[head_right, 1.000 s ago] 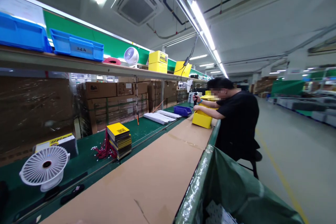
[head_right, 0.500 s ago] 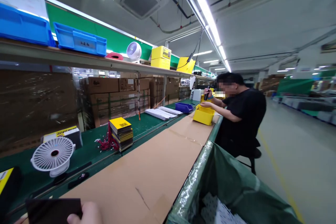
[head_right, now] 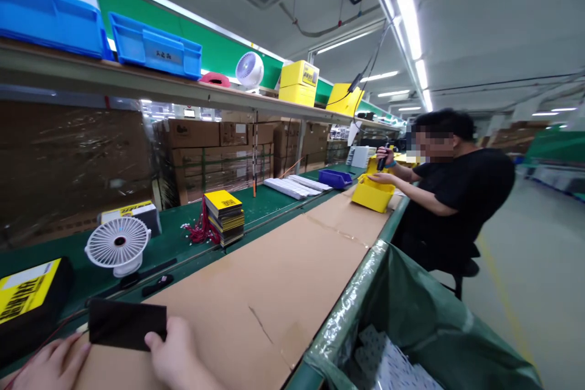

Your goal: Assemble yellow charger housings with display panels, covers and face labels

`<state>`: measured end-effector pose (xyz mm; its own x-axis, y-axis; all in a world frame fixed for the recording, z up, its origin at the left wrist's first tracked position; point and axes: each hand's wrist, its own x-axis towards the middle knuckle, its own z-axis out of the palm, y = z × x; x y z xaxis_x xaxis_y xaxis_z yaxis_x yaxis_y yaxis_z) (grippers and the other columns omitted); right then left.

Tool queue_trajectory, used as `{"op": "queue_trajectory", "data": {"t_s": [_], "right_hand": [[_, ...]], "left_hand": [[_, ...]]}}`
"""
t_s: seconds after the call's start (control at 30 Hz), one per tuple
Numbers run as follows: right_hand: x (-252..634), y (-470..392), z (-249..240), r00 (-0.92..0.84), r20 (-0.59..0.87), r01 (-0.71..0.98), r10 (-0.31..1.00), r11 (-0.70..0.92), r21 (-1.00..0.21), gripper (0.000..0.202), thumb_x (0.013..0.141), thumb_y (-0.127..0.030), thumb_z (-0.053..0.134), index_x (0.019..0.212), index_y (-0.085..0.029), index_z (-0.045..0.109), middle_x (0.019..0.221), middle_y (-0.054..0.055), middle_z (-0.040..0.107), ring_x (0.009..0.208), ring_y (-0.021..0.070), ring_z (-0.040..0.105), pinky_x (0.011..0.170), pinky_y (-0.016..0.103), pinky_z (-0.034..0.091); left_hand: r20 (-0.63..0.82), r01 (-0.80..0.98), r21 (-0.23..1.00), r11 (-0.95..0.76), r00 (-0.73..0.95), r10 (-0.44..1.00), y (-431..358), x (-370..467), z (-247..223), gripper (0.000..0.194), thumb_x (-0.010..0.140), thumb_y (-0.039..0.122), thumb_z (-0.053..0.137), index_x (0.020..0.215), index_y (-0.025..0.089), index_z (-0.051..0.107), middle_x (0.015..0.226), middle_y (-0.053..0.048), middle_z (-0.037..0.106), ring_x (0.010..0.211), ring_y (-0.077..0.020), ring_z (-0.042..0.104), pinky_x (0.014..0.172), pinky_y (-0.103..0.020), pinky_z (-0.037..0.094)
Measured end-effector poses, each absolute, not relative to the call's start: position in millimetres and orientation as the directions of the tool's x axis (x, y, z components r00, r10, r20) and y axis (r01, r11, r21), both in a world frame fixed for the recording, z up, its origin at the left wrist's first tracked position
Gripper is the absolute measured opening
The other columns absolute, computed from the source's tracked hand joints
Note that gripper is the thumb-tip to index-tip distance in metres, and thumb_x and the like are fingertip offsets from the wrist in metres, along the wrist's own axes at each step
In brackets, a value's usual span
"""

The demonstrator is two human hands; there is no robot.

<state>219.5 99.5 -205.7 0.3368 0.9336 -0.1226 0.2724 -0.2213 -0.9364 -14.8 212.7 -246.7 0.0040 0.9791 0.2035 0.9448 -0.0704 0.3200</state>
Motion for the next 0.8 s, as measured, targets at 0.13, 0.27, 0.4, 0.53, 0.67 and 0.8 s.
{"op": "queue_trajectory", "data": {"t_s": [0.13, 0.27, 0.4, 0.53, 0.67, 0.8], "right_hand": [[217.2, 101.6, -199.2, 0.32, -0.077, 0.313, 0.944, -0.182, -0.932, 0.035, 0.074, -0.041, 0.059, 0.1, -0.018, 0.063, 0.101, 0.009, 0.067, 0.095, 0.0245, 0.062, 0.083, 0.032, 0.045], [217.8, 103.4, -199.8, 0.304, -0.027, 0.348, 0.952, -0.137, -0.927, 0.033, 0.074, -0.038, 0.059, 0.097, -0.015, 0.065, 0.096, 0.009, 0.069, 0.09, 0.0246, 0.064, 0.078, 0.031, 0.047], [219.7, 107.4, -206.1, 0.241, 0.041, 0.383, 0.97, -0.056, -0.922, 0.031, 0.075, -0.037, 0.058, 0.094, -0.014, 0.066, 0.095, 0.01, 0.07, 0.088, 0.0246, 0.064, 0.078, 0.03, 0.046], [221.6, 113.9, -210.2, 0.174, 0.094, 0.403, 0.98, 0.016, -0.915, 0.033, 0.078, -0.036, 0.054, 0.096, -0.012, 0.067, 0.096, 0.013, 0.069, 0.091, 0.0252, 0.064, 0.079, 0.029, 0.046], [222.0, 118.9, -210.6, 0.139, 0.108, 0.41, 0.984, 0.042, -0.911, 0.036, 0.079, -0.038, 0.052, 0.096, -0.01, 0.067, 0.096, 0.014, 0.069, 0.09, 0.0262, 0.065, 0.078, 0.03, 0.047], [219.5, 121.2, -210.4, 0.13, 0.099, 0.404, 0.986, 0.039, -0.914, 0.037, 0.078, -0.037, 0.052, 0.098, -0.01, 0.067, 0.095, 0.014, 0.07, 0.089, 0.0267, 0.065, 0.077, 0.031, 0.048]], "left_hand": [[0.191, 0.946, 0.318, -0.066, 0.004, 0.982, 208.7, -16.5, -241.6, 0.05, 0.078, 0.05, 0.035, 0.118, 0.027, 0.053, 0.124, -0.005, 0.053, 0.117, -0.0289, 0.045, 0.098, -0.046, 0.033], [0.182, 0.948, 0.303, -0.098, 0.044, 0.982, 201.8, -9.9, -231.7, 0.052, 0.084, 0.049, 0.026, 0.121, 0.021, 0.049, 0.123, -0.009, 0.051, 0.116, -0.0288, 0.044, 0.099, -0.047, 0.03], [0.193, 0.949, 0.307, -0.078, 0.019, 0.981, 192.3, -6.4, -223.9, 0.048, 0.086, 0.047, 0.026, 0.122, 0.023, 0.049, 0.128, -0.008, 0.047, 0.121, -0.0267, 0.039, 0.097, -0.045, 0.031], [0.203, 0.942, 0.33, -0.062, -0.007, 0.979, 186.4, -6.4, -218.9, 0.045, 0.086, 0.045, 0.033, 0.122, 0.023, 0.05, 0.128, -0.009, 0.048, 0.12, -0.0268, 0.04, 0.094, -0.042, 0.034], [0.229, 0.929, 0.365, -0.06, -0.027, 0.973, 182.3, -6.5, -215.2, 0.045, 0.087, 0.045, 0.034, 0.121, 0.022, 0.051, 0.128, -0.01, 0.047, 0.118, -0.0281, 0.041, 0.096, -0.043, 0.031], [0.237, 0.916, 0.394, -0.081, -0.016, 0.971, 179.8, -7.7, -212.3, 0.046, 0.087, 0.044, 0.035, 0.124, 0.021, 0.048, 0.129, -0.01, 0.047, 0.119, -0.0277, 0.041, 0.098, -0.044, 0.03]]}}
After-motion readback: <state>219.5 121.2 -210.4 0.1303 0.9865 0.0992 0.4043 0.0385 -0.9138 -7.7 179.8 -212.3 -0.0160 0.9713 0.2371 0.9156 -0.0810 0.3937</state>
